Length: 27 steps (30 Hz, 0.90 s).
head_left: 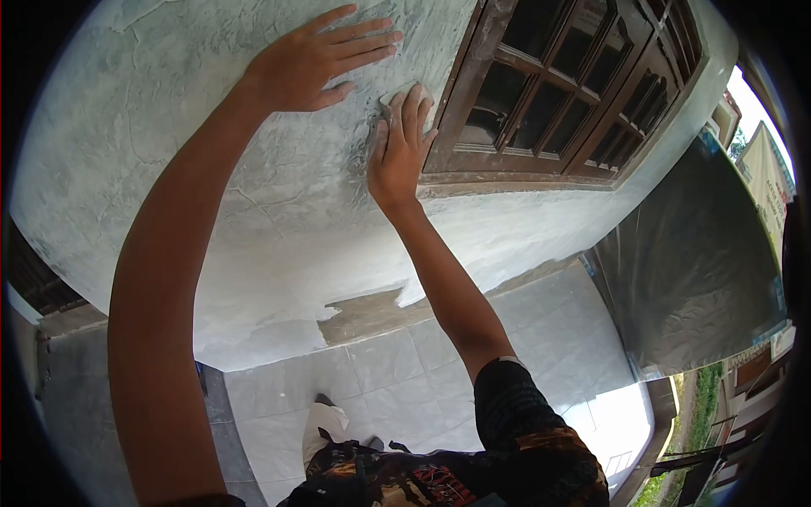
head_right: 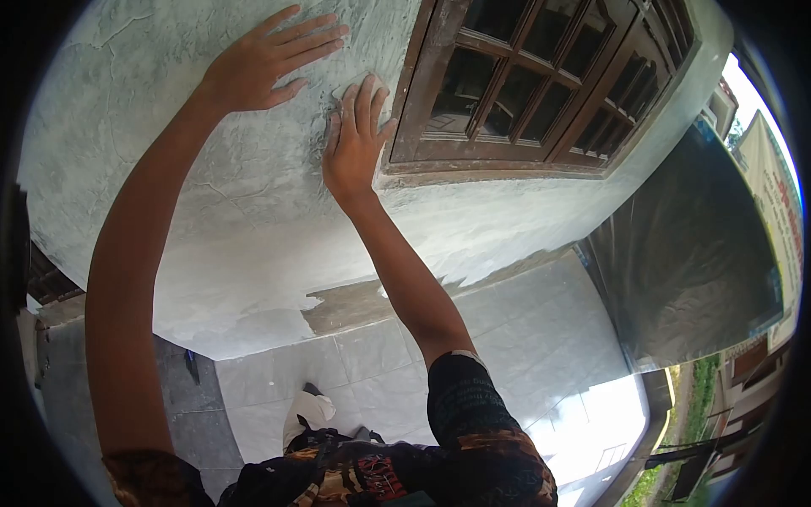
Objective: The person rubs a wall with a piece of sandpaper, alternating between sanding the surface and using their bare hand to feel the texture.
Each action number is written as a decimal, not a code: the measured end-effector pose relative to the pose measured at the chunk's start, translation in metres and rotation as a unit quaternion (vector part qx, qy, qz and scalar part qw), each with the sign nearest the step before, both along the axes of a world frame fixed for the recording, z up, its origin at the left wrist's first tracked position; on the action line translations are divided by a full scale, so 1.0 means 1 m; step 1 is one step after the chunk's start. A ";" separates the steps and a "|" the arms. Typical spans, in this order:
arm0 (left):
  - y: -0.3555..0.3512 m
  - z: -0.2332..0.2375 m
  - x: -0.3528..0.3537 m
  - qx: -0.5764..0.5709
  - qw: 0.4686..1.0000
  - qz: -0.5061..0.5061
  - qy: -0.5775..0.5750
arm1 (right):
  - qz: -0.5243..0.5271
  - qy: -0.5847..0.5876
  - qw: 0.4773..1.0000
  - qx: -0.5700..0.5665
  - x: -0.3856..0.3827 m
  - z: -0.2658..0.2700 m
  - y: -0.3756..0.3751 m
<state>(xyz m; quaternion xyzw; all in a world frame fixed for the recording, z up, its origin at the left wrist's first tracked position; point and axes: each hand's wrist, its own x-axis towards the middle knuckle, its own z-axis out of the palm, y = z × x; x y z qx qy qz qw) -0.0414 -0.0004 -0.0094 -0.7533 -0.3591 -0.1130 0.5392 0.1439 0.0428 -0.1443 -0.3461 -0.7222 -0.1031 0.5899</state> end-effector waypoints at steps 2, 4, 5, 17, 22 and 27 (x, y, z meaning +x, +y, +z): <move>0.000 -0.020 0.009 0.025 0.999 0.006 -0.039 | -0.003 0.011 1.000 0.001 -0.002 0.016 0.007; -0.002 -0.038 0.018 0.073 0.991 0.055 -0.102 | 0.003 0.074 0.996 0.040 0.006 0.059 0.020; -0.003 -0.043 0.024 0.072 0.993 0.048 -0.083 | -0.004 0.094 0.995 0.039 0.005 0.060 0.023; 0.003 -0.057 0.044 0.054 0.962 0.014 -0.266 | -0.042 0.188 0.980 0.038 -0.019 0.062 0.016; 0.001 -0.058 0.047 0.045 0.959 0.045 -0.275 | -0.040 0.178 0.983 -0.038 -0.038 0.036 -0.008; -0.003 -0.060 0.050 0.033 0.953 0.044 -0.297 | -0.042 0.187 0.981 0.010 -0.027 0.059 0.004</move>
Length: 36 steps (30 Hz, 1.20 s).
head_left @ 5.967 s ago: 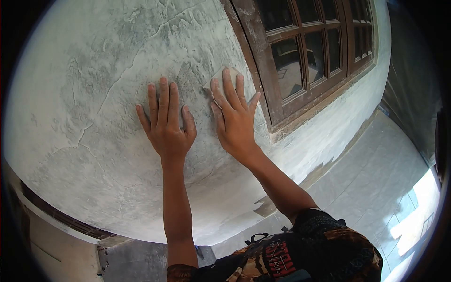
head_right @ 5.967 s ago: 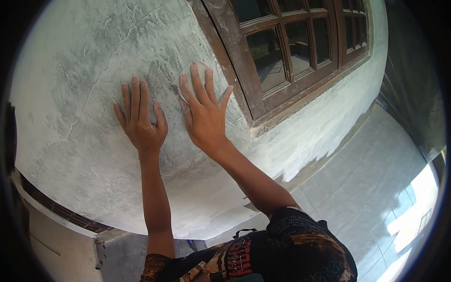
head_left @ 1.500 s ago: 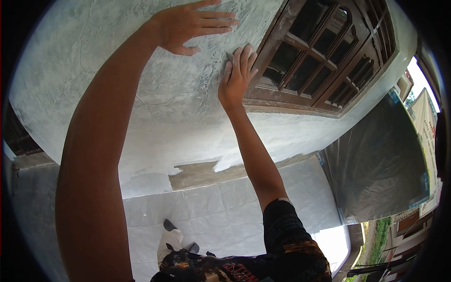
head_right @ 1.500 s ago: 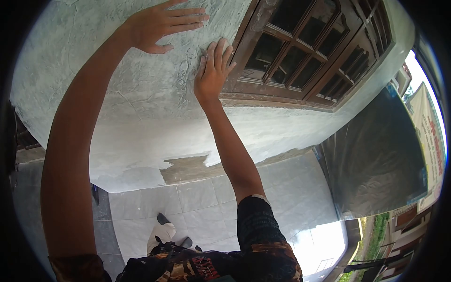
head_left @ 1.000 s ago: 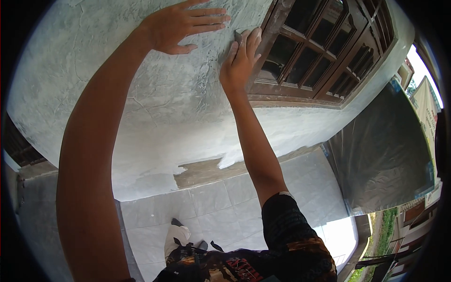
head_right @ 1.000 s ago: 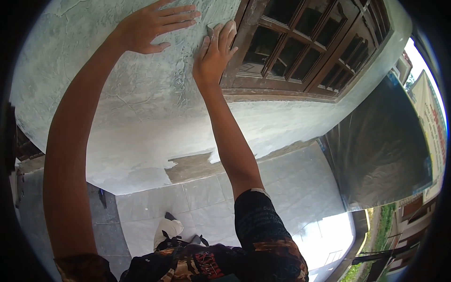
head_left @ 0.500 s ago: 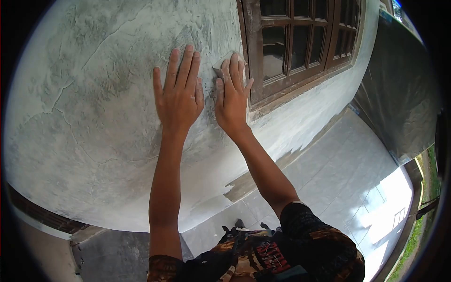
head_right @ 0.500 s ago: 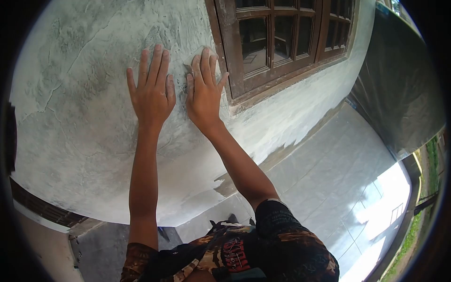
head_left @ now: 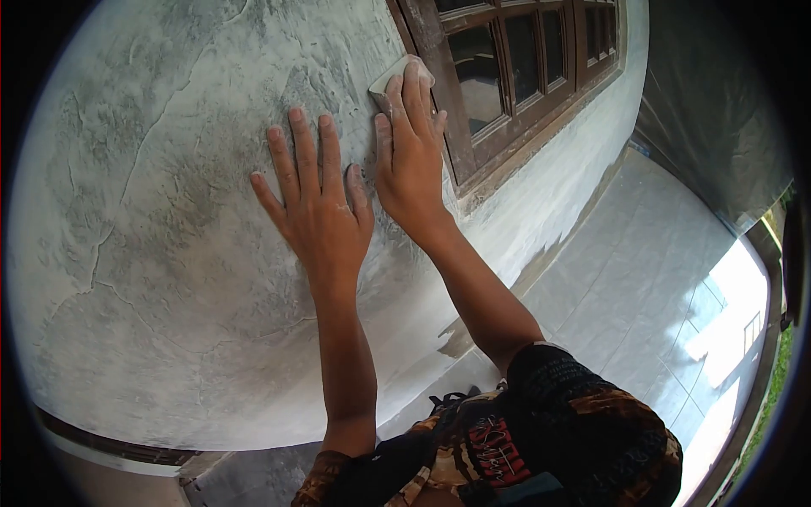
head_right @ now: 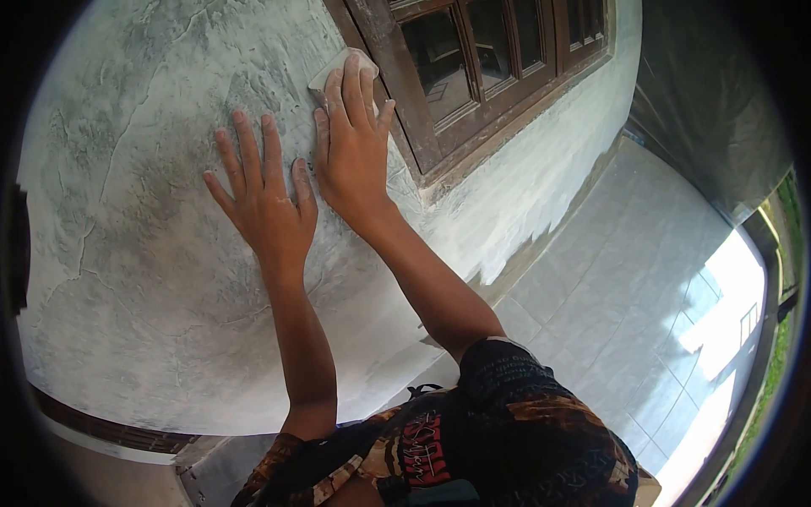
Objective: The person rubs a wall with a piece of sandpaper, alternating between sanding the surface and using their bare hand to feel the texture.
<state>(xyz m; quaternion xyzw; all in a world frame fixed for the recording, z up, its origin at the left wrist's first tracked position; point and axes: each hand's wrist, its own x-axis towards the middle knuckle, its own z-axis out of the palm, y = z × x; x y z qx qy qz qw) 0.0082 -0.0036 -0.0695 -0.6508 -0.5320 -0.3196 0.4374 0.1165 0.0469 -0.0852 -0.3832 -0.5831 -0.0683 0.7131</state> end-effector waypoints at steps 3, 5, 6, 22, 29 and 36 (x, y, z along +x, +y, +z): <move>0.002 -0.004 -0.002 0.006 1.000 -0.018 -0.004 | 0.014 -0.028 0.998 -0.056 -0.014 -0.027 -0.025; 0.005 -0.004 -0.001 0.013 1.000 -0.004 0.005 | 0.019 -0.016 0.999 -0.045 -0.011 -0.019 -0.015; 0.004 -0.006 -0.002 0.012 1.000 0.014 0.008 | 0.019 -0.013 0.999 -0.048 -0.004 -0.008 -0.007; 0.002 -0.004 -0.002 0.015 1.000 -0.010 0.007 | 0.041 -0.061 0.992 -0.103 -0.011 -0.051 -0.039; 0.000 -0.004 -0.005 0.009 1.000 -0.022 0.010 | -0.006 -0.017 0.999 -0.045 0.004 -0.014 -0.015; 0.000 -0.003 -0.002 0.008 1.000 -0.021 0.009 | 0.002 -0.003 0.999 -0.054 0.011 -0.005 -0.006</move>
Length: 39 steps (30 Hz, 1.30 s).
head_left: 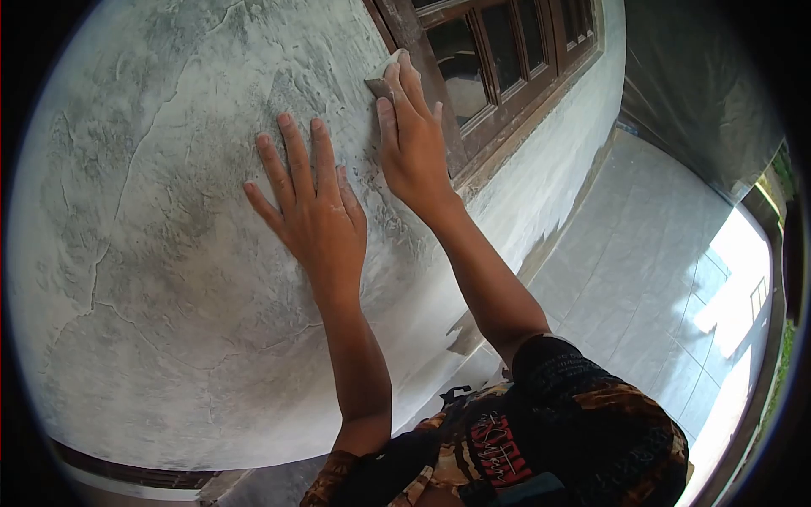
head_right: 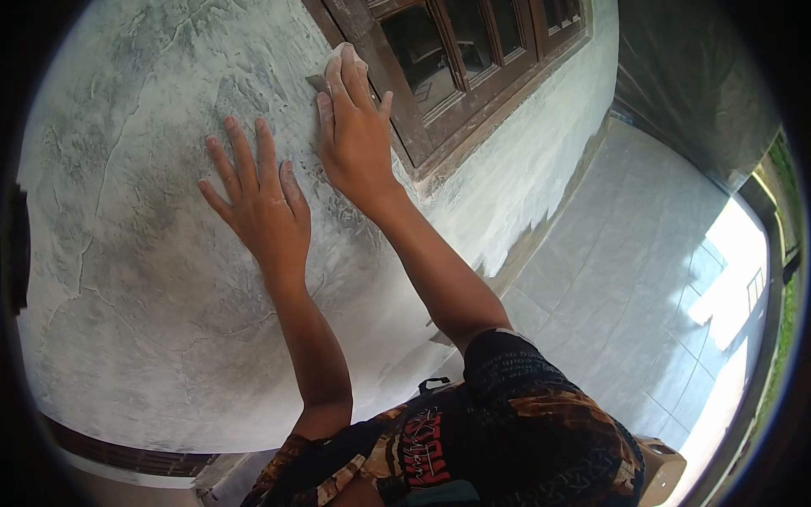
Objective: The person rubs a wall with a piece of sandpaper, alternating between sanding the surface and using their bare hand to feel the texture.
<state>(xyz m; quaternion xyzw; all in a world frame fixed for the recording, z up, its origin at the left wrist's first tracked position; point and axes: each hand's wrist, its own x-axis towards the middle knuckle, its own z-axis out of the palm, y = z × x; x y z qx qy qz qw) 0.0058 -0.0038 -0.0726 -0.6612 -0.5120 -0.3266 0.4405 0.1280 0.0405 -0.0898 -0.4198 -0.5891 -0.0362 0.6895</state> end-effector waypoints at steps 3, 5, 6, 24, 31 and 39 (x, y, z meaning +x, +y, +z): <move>0.000 0.001 0.001 -0.004 1.000 0.008 -0.006 | -0.008 -0.013 1.000 0.010 -0.007 -0.013 -0.008; 0.002 -0.002 -0.001 0.004 1.000 0.011 -0.006 | 0.017 -0.030 0.999 -0.021 -0.023 -0.037 -0.024; 0.004 -0.002 -0.001 0.008 1.000 0.013 -0.001 | 0.024 -0.030 0.999 -0.033 -0.025 -0.038 -0.025; 0.004 -0.001 -0.001 0.006 1.000 0.020 0.018 | 0.019 -0.063 0.997 -0.038 -0.018 -0.047 -0.028; 0.001 0.000 0.000 0.001 1.000 0.002 0.003 | -0.003 -0.027 0.999 0.034 -0.001 -0.009 -0.002; 0.002 0.000 0.001 0.001 1.000 0.004 0.005 | 0.024 0.010 0.999 0.030 0.011 0.011 0.007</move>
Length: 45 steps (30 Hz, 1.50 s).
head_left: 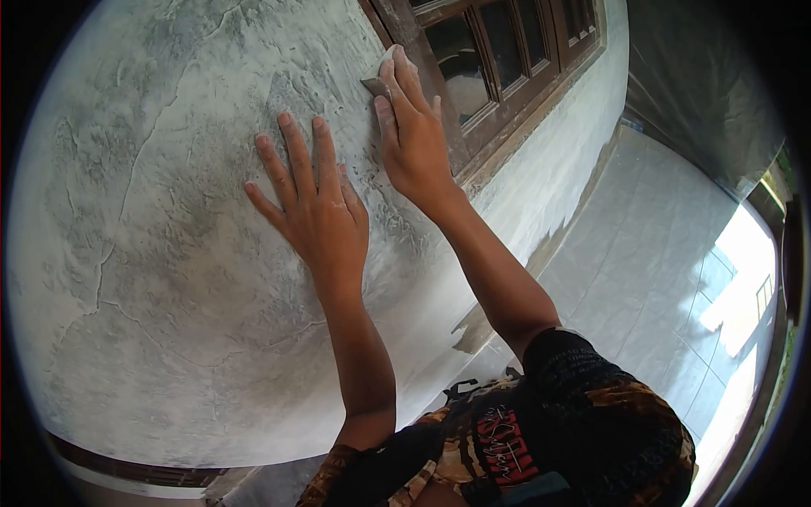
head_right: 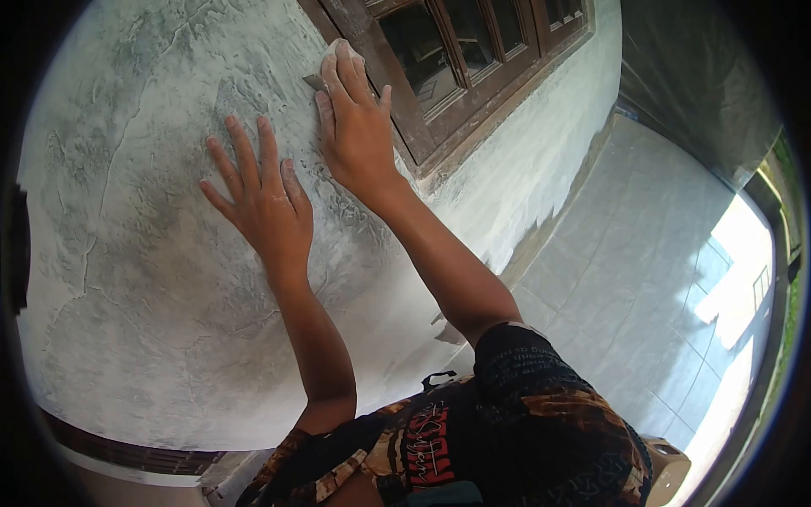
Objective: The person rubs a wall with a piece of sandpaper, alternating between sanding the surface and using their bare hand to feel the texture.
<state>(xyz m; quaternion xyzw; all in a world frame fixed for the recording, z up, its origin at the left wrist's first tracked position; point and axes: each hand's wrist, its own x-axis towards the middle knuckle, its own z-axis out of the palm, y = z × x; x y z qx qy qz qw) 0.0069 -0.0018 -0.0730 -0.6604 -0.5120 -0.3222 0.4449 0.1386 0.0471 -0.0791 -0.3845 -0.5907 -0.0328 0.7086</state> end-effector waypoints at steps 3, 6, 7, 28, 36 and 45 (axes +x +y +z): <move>0.001 0.000 -0.001 0.000 1.000 0.009 0.010 | -0.004 -0.049 0.998 -0.038 -0.024 -0.046 -0.025; 0.004 -0.001 -0.002 0.005 1.000 0.004 0.006 | -0.014 -0.067 0.995 -0.075 -0.030 -0.051 -0.031; 0.003 -0.001 -0.001 0.002 1.000 0.003 0.007 | -0.024 -0.050 0.997 -0.058 -0.022 -0.038 -0.020; -0.002 -0.001 -0.002 -0.011 1.000 0.000 0.000 | -0.001 0.001 1.000 0.017 -0.005 -0.007 0.002; 0.004 -0.003 -0.003 0.007 1.000 0.017 0.010 | -0.014 -0.036 0.999 -0.017 -0.021 -0.039 -0.015; 0.002 -0.001 0.000 0.005 1.000 0.017 -0.003 | 0.003 -0.066 0.998 -0.021 -0.023 -0.053 -0.020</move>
